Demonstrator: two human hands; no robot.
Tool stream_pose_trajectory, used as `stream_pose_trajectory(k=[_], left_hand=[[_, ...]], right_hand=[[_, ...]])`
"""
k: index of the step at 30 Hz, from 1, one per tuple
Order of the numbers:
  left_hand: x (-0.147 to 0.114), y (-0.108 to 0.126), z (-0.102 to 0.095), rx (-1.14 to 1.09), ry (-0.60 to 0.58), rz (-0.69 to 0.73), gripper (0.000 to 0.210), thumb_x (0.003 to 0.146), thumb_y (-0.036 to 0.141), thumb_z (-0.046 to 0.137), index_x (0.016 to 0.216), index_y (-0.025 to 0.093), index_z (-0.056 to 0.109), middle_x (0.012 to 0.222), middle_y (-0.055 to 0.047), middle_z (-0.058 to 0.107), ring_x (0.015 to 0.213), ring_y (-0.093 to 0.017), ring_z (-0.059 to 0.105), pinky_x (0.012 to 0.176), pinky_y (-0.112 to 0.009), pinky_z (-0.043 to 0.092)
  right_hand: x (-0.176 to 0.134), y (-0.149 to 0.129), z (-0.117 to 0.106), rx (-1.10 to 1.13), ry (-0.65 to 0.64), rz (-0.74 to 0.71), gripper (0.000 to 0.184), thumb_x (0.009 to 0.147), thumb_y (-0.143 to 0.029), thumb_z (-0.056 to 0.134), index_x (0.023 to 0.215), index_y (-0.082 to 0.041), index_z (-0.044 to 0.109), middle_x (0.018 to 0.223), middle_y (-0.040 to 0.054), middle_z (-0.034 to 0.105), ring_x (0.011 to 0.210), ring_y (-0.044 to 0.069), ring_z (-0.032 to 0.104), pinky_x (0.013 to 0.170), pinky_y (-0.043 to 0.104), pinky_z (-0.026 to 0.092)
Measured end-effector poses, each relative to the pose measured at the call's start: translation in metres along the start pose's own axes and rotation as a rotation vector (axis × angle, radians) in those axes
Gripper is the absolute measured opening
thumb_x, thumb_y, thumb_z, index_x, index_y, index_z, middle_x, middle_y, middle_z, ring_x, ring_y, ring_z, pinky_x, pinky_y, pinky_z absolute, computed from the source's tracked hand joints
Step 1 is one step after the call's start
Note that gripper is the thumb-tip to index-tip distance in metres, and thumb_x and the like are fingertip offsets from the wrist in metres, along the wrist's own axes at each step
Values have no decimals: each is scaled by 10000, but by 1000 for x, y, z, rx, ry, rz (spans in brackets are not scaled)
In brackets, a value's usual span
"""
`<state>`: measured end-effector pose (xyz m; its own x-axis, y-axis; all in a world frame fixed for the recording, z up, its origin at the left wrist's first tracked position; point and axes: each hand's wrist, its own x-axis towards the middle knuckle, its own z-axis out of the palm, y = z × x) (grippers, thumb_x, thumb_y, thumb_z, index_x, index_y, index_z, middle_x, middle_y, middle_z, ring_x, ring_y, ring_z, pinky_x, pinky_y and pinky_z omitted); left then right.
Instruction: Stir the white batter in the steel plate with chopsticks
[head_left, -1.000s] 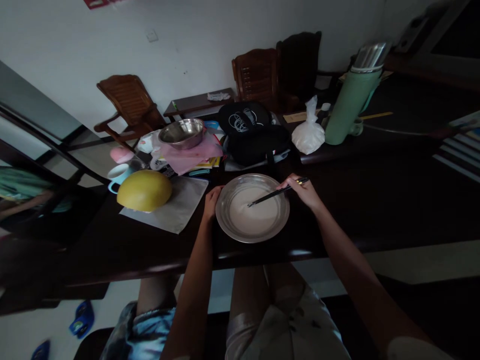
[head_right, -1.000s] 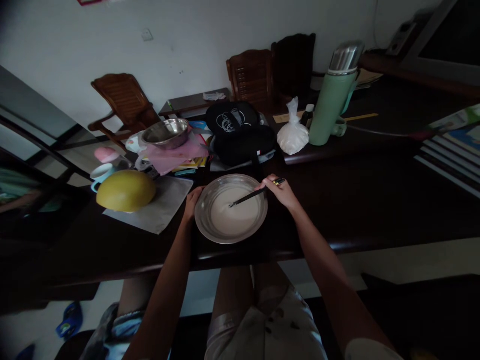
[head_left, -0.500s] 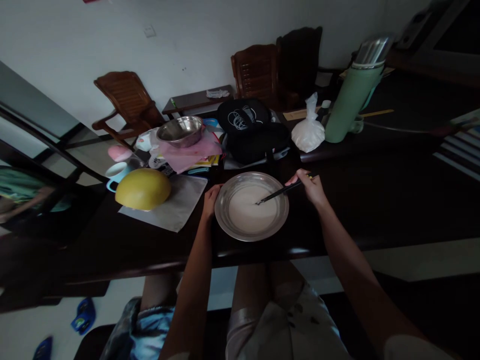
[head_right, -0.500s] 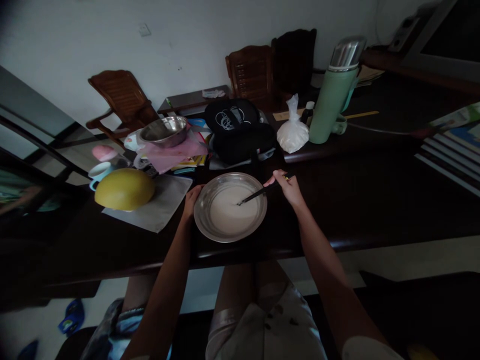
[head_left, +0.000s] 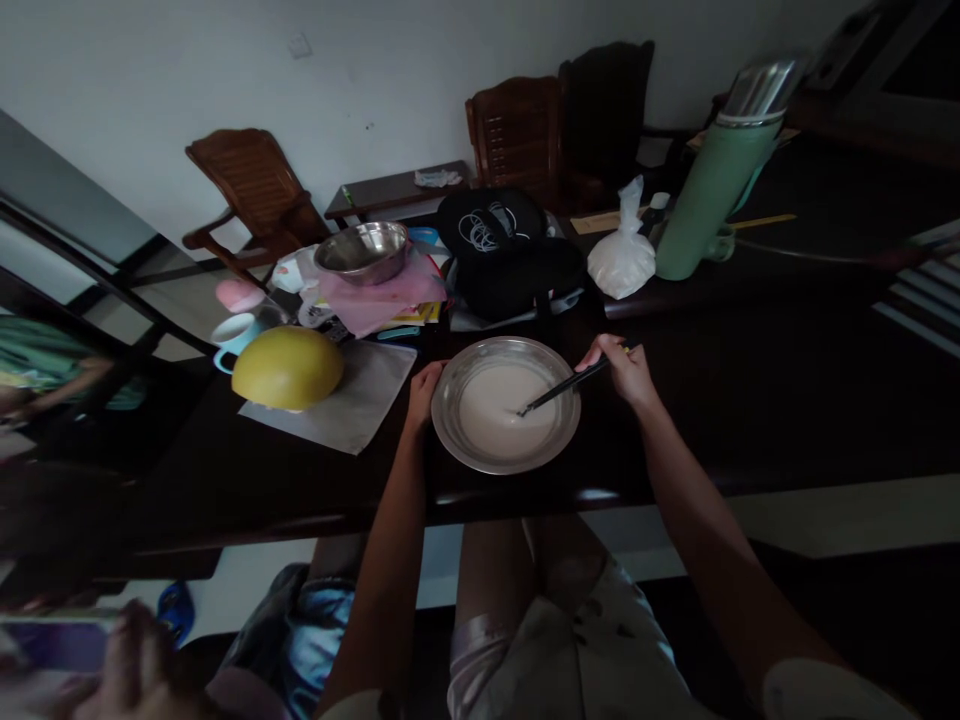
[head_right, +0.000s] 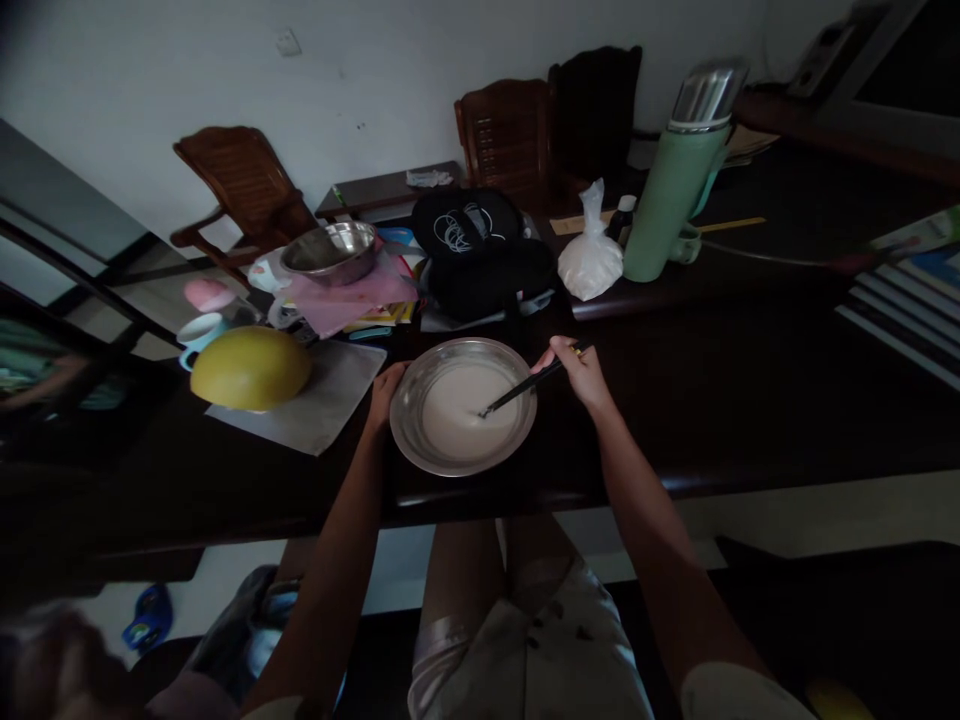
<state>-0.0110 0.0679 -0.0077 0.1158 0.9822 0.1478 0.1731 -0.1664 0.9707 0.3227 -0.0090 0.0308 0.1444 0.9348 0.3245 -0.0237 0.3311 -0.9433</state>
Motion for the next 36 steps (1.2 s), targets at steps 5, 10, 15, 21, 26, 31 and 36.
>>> stream_pose_trajectory(k=[5,10,15,21,26,31,36], left_hand=[[-1,6,2,50,-21,-6,321,955,386,539,1159,152,622,1189,-105,606,1037,-222,600,898,-406,513],[-2,12,5,64,-42,-24,307,971,337,523,1223,172,582,1237,-108,573,1047,-212,594,894,-415,523],[-3,17,6,83,-53,-41,346,956,338,554,1247,151,559,1227,-109,573,1040,-219,597,891,-431,524],[-2,21,7,116,-46,-50,628,1019,420,158,1032,162,730,1240,-69,640,1178,-304,570,817,-465,509],[-4,18,6,131,-14,-36,407,984,466,412,1088,184,687,1162,-81,651,1172,-325,568,872,-473,540],[-1,9,5,96,2,-33,408,925,516,509,986,156,691,1036,-78,688,990,-231,627,878,-350,507],[-9,29,8,60,-13,-26,557,849,634,507,936,127,722,1056,-115,706,1060,-262,618,923,-366,474]], right_hand=[[-2,-1,9,-69,-228,5,402,841,-572,597,680,-218,695,728,31,741,739,200,709,773,334,525],[1,1,1,-56,50,-36,407,865,-538,587,618,-222,660,633,19,715,663,184,697,742,327,527],[-1,1,4,-58,-96,-10,416,857,-563,583,636,-223,673,648,32,723,676,202,699,733,349,536],[2,1,5,-54,-9,-10,383,832,-569,612,662,-234,685,671,18,733,689,197,702,753,347,538],[0,1,3,-29,-41,14,424,858,-559,583,612,-221,657,609,23,709,644,186,691,715,326,527],[0,2,7,-76,-123,14,384,831,-573,613,683,-228,689,726,21,746,748,195,707,800,338,521],[1,-1,3,-45,37,14,429,839,-585,593,601,-231,647,595,15,704,639,191,685,727,339,530]])
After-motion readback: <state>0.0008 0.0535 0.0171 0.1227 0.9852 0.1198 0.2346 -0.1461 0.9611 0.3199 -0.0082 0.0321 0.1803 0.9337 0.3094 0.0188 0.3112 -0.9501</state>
